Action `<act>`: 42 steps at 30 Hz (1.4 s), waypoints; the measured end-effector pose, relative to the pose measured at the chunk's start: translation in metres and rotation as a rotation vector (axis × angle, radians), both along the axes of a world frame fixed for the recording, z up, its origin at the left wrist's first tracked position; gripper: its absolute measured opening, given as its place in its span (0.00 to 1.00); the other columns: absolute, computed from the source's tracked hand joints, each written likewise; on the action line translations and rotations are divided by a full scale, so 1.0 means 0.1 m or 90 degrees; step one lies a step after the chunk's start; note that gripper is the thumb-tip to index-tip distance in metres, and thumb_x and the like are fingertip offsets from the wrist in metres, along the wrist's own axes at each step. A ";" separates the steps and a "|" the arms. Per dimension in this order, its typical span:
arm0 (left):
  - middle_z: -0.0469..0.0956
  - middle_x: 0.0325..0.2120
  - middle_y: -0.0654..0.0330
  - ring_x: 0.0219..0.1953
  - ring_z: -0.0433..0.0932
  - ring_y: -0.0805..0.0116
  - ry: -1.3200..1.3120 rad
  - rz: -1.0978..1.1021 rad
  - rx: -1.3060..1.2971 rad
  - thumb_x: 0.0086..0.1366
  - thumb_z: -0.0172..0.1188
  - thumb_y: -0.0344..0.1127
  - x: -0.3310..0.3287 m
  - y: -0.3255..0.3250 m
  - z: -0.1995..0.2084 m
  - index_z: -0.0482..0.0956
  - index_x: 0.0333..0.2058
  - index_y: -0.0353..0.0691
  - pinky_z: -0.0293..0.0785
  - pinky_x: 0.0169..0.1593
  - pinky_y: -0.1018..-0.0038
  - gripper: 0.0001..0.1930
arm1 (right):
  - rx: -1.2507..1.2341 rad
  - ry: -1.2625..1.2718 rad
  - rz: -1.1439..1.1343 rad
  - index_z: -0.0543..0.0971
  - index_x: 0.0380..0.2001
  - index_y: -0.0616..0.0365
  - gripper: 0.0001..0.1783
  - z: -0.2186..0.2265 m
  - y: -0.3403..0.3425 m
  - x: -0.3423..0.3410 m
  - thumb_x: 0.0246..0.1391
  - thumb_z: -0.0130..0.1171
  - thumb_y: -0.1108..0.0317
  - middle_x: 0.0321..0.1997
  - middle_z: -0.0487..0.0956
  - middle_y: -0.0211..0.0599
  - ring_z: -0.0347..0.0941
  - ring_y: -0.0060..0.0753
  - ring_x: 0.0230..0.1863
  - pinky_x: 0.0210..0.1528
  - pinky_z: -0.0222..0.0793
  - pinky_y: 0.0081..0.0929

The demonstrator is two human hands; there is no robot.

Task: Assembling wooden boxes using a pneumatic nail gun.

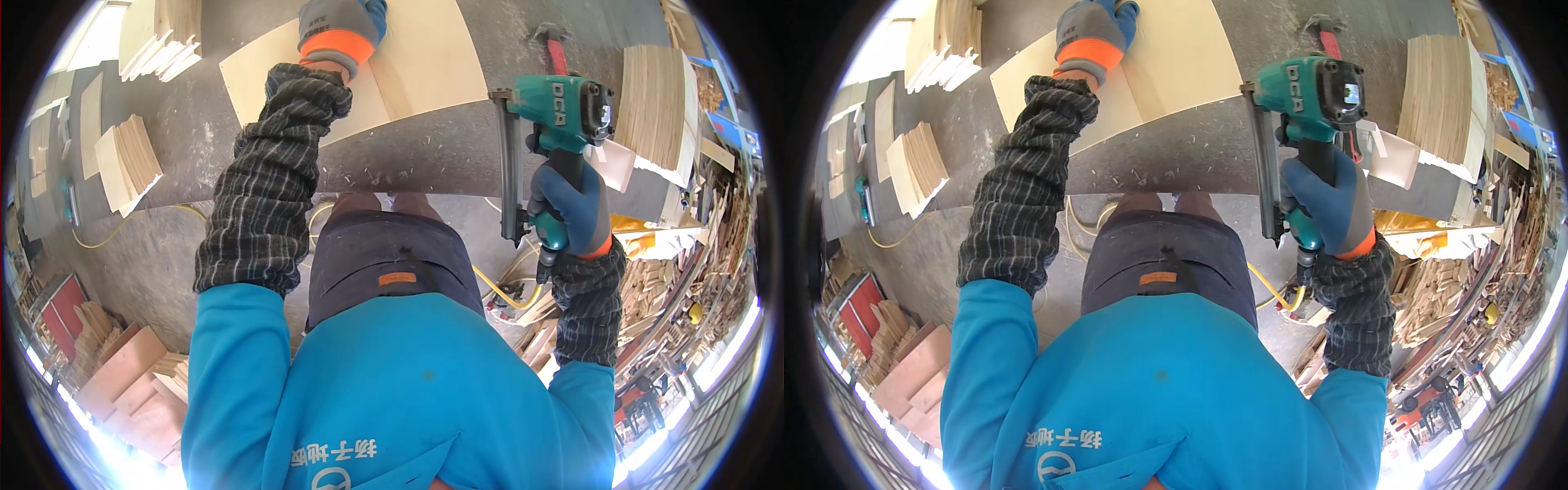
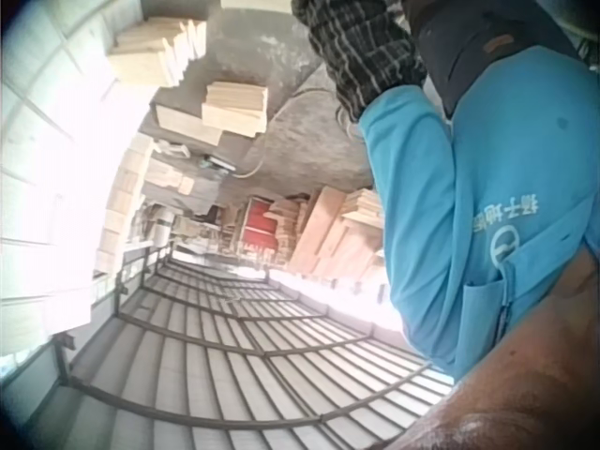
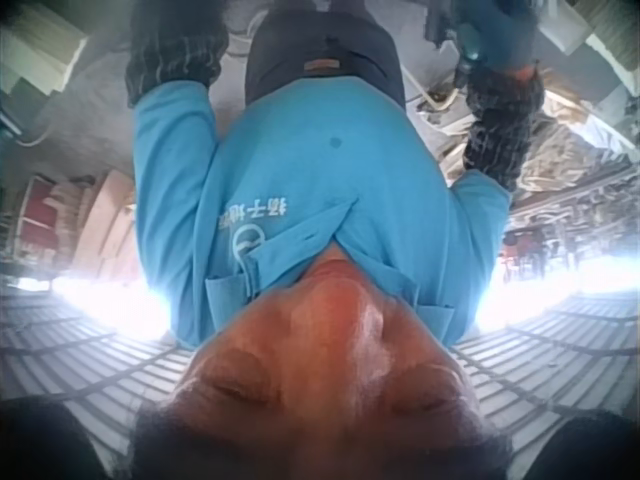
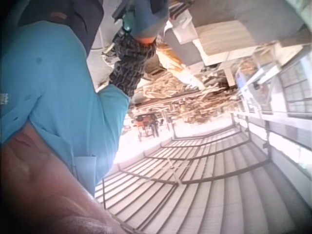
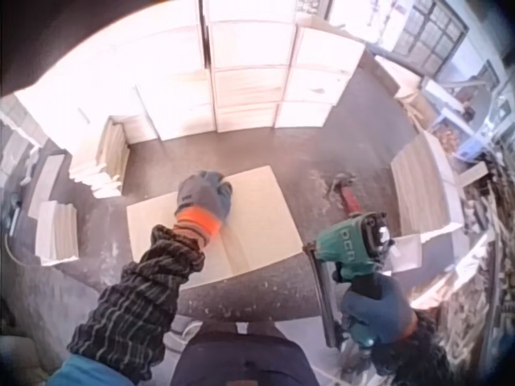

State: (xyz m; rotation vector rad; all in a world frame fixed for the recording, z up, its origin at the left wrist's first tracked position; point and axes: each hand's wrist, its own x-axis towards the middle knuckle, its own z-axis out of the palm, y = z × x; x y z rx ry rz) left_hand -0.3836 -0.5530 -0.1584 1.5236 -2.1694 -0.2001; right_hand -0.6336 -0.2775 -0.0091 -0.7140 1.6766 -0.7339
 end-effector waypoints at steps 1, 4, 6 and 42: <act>0.88 0.45 0.44 0.49 0.85 0.40 -0.002 -0.005 -0.001 0.70 0.62 0.44 0.01 0.00 0.00 0.89 0.45 0.38 0.80 0.57 0.52 0.16 | -0.001 -0.017 -0.003 0.80 0.56 0.63 0.22 0.01 -0.01 -0.01 0.62 0.63 0.62 0.27 0.78 0.28 0.74 0.20 0.26 0.31 0.70 0.23; 0.88 0.45 0.44 0.49 0.85 0.40 -0.006 -0.005 0.004 0.70 0.62 0.44 0.02 0.01 0.03 0.89 0.45 0.37 0.79 0.57 0.52 0.16 | 0.000 -0.018 -0.020 0.77 0.59 0.71 0.27 0.04 -0.08 0.05 0.61 0.61 0.64 0.25 0.75 0.32 0.73 0.23 0.26 0.33 0.69 0.25; 0.88 0.44 0.44 0.49 0.85 0.40 -0.006 -0.002 0.010 0.70 0.62 0.43 0.00 0.01 0.03 0.89 0.45 0.37 0.79 0.57 0.52 0.16 | -0.003 -0.033 -0.020 0.77 0.59 0.71 0.27 -0.02 -0.09 0.05 0.61 0.61 0.64 0.26 0.75 0.32 0.72 0.23 0.26 0.33 0.69 0.25; 0.78 0.59 0.35 0.53 0.84 0.37 0.249 -0.539 0.467 0.63 0.75 0.39 -1.44 3.09 1.22 0.60 0.75 0.31 0.83 0.55 0.53 0.47 | -0.516 -0.621 -0.551 0.68 0.70 0.63 0.35 -0.41 1.58 -0.60 0.66 0.66 0.61 0.29 0.69 0.29 0.68 0.30 0.30 0.38 0.68 0.34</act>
